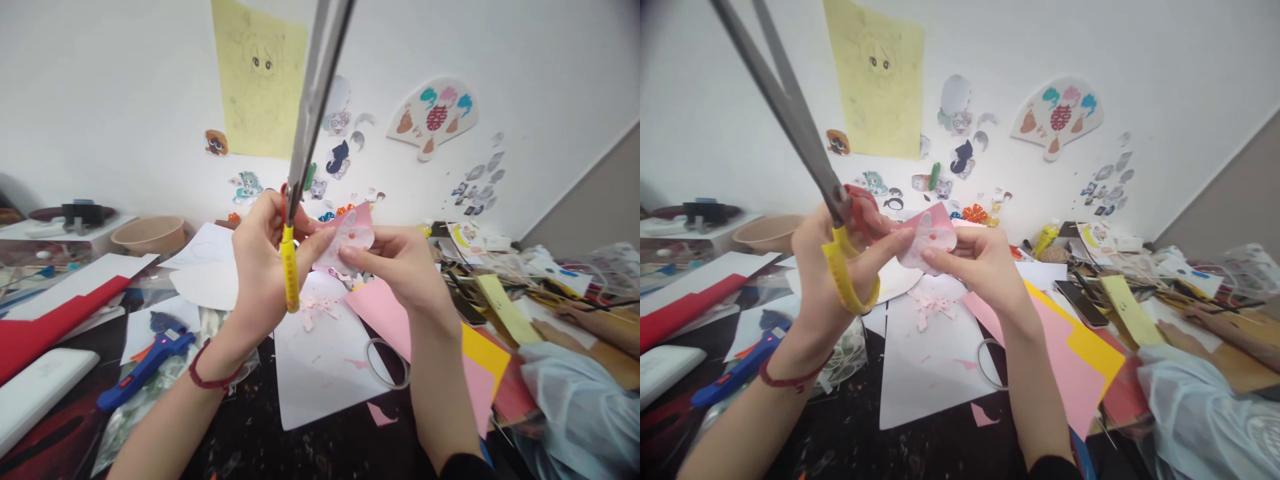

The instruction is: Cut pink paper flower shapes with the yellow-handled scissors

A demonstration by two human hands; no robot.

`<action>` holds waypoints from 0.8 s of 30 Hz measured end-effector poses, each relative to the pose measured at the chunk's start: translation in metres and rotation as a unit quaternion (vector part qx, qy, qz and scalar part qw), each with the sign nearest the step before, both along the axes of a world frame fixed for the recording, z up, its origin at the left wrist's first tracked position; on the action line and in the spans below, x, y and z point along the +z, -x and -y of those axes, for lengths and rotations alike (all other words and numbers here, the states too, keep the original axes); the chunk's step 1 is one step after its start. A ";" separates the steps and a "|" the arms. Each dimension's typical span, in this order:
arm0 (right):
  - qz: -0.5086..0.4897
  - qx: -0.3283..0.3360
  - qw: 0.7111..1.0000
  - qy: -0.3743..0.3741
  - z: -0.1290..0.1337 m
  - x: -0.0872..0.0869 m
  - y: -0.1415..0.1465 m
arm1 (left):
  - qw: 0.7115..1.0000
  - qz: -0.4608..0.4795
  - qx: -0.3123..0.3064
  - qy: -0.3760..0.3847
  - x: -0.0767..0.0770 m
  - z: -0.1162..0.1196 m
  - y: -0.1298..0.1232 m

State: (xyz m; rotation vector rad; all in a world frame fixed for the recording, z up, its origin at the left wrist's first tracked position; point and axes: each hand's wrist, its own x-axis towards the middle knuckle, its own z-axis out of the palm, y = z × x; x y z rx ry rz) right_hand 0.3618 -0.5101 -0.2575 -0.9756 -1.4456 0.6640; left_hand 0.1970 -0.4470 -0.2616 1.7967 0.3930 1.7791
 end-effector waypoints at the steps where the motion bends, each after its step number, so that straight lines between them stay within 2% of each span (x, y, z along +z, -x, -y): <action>1: -0.008 -0.002 1.000 -0.008 -0.002 -0.001 0.003 | 1.000 0.013 -0.008 0.004 0.000 0.000 0.000; 8: -0.037 -0.069 0.994 -0.079 -0.009 -0.009 0.016 | 0.997 0.058 0.012 0.038 -0.003 0.005 -0.006; 14: -0.003 -0.095 0.990 -0.104 -0.002 -0.006 0.006 | 0.993 0.082 -0.073 0.042 -0.006 -0.005 -0.012; 19: 0.096 -0.105 0.988 -0.060 0.008 0.003 -0.001 | 0.991 0.014 -0.123 0.049 -0.001 -0.013 -0.007; 24: 0.168 -0.101 0.980 -0.030 0.015 0.009 -0.001 | 0.990 -0.103 -0.086 0.044 0.005 -0.008 -0.002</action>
